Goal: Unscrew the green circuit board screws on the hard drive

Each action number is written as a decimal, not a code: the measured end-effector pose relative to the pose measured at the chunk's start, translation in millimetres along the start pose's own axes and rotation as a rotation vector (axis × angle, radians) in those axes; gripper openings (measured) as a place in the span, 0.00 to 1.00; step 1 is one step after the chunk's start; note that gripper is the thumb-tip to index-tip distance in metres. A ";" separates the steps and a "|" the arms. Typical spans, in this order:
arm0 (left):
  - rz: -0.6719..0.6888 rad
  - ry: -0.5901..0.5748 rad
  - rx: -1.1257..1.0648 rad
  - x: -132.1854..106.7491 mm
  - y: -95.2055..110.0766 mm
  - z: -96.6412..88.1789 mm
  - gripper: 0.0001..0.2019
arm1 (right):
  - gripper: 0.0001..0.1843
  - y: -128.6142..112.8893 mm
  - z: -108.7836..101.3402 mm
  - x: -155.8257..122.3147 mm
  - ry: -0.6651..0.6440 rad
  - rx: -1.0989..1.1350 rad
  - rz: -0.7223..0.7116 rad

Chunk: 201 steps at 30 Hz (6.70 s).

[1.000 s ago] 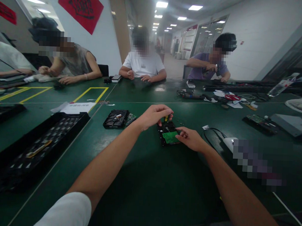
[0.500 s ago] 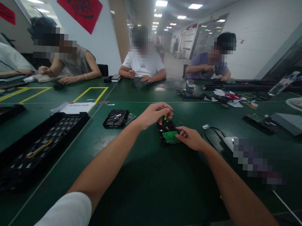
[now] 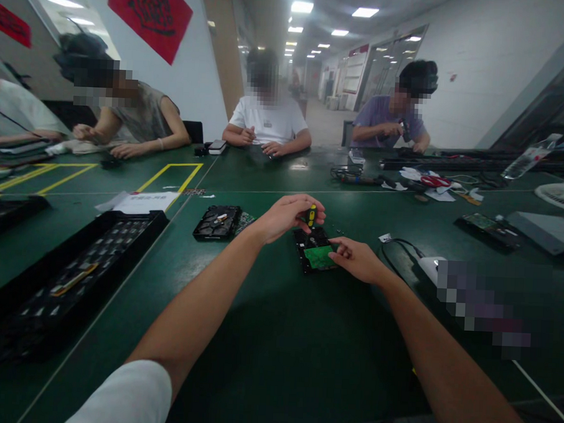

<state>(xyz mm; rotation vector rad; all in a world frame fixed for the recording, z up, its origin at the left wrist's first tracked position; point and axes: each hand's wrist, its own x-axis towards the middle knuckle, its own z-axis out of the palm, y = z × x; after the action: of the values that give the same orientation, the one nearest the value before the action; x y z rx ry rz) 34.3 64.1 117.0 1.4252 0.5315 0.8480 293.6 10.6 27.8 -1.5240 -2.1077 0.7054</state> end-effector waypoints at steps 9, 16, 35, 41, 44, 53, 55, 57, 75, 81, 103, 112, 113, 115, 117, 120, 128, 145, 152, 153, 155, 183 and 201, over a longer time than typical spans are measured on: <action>0.055 0.116 0.154 1.7 -0.4 1.3 0.10 | 0.26 -1.8 -1.0 -1.1 -0.004 0.011 0.001; 0.039 0.087 0.139 0.8 0.3 2.0 0.10 | 0.26 -1.5 -0.3 -1.3 -0.009 0.022 0.015; 0.009 -0.056 -0.039 -2.9 3.5 -1.8 0.13 | 0.26 -0.9 0.2 -0.5 0.000 0.012 -0.003; 0.073 0.000 0.212 -2.1 2.7 -2.2 0.15 | 0.26 -1.4 -1.0 -0.3 -0.005 0.014 -0.003; 0.094 0.017 0.249 -2.8 5.0 -1.2 0.14 | 0.26 -1.6 -1.0 -0.4 -0.010 0.011 -0.002; 0.012 -0.007 0.033 -2.1 5.2 -1.9 0.11 | 0.26 -1.3 -0.7 -0.1 0.005 -0.010 -0.016; 0.000 0.004 -0.001 -2.0 4.9 -2.2 0.12 | 0.26 -0.3 -0.2 0.3 0.008 -0.008 -0.020; 0.013 0.026 0.025 -1.8 4.4 -2.6 0.12 | 0.26 0.7 0.0 0.6 0.009 -0.006 -0.020; 0.077 -0.012 0.182 -2.6 3.6 -1.1 0.14 | 0.26 3.7 0.4 1.1 0.004 0.010 -0.013; 0.072 0.155 0.251 0.0 -1.2 -0.6 0.16 | 0.26 1.3 0.3 0.1 0.001 0.016 -0.016; 0.101 0.165 0.379 1.0 -2.7 -0.9 0.20 | 0.26 1.0 0.3 -0.7 0.003 0.028 -0.011; -0.009 -0.018 0.107 -1.1 -0.4 -0.5 0.17 | 0.26 -0.2 -0.3 0.0 0.000 0.011 -0.006; -0.015 -0.006 0.091 -0.7 -1.1 -0.9 0.17 | 0.26 -0.3 -0.2 0.0 0.002 0.011 -0.008; -0.005 0.021 0.090 0.0 -2.0 -1.3 0.16 | 0.26 -0.3 0.0 -0.1 0.008 0.008 -0.008; 0.025 0.047 0.137 0.5 -2.6 -1.2 0.15 | 0.26 -0.3 0.1 -0.2 0.010 0.005 -0.008; 0.072 0.118 0.259 0.8 -3.3 -0.4 0.17 | 0.26 -0.2 0.0 -0.3 0.005 0.003 -0.015; 0.084 0.211 0.407 1.3 -5.0 -1.8 0.21 | 0.25 1.3 0.7 -0.1 0.010 0.001 -0.015; 0.005 -0.023 0.067 -0.8 -3.5 -2.8 0.19 | 0.26 1.6 0.2 0.6 -0.003 0.013 -0.019; 0.078 0.111 0.219 1.8 -7.2 0.7 0.18 | 0.26 1.4 1.4 -0.3 0.006 0.017 -0.007; 0.080 0.106 0.211 1.9 -7.5 1.1 0.18 | 0.26 1.5 1.3 -0.1 0.005 0.020 -0.007; 0.085 0.084 0.206 1.6 -7.3 1.8 0.18 | 0.26 1.9 1.1 0.4 0.004 0.020 -0.006; 0.068 0.095 0.243 1.3 -1.7 0.1 0.13 | 0.25 1.1 0.6 -0.2 0.009 0.012 -0.018; 0.132 0.178 0.346 1.0 -5.8 3.1 0.19 | 0.25 2.2 1.5 0.4 0.013 0.016 -0.008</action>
<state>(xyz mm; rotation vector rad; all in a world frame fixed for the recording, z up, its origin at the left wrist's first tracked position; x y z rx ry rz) 38.4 63.3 111.7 1.7237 0.7526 1.0306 294.1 11.3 25.3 -1.5064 -2.0930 0.7064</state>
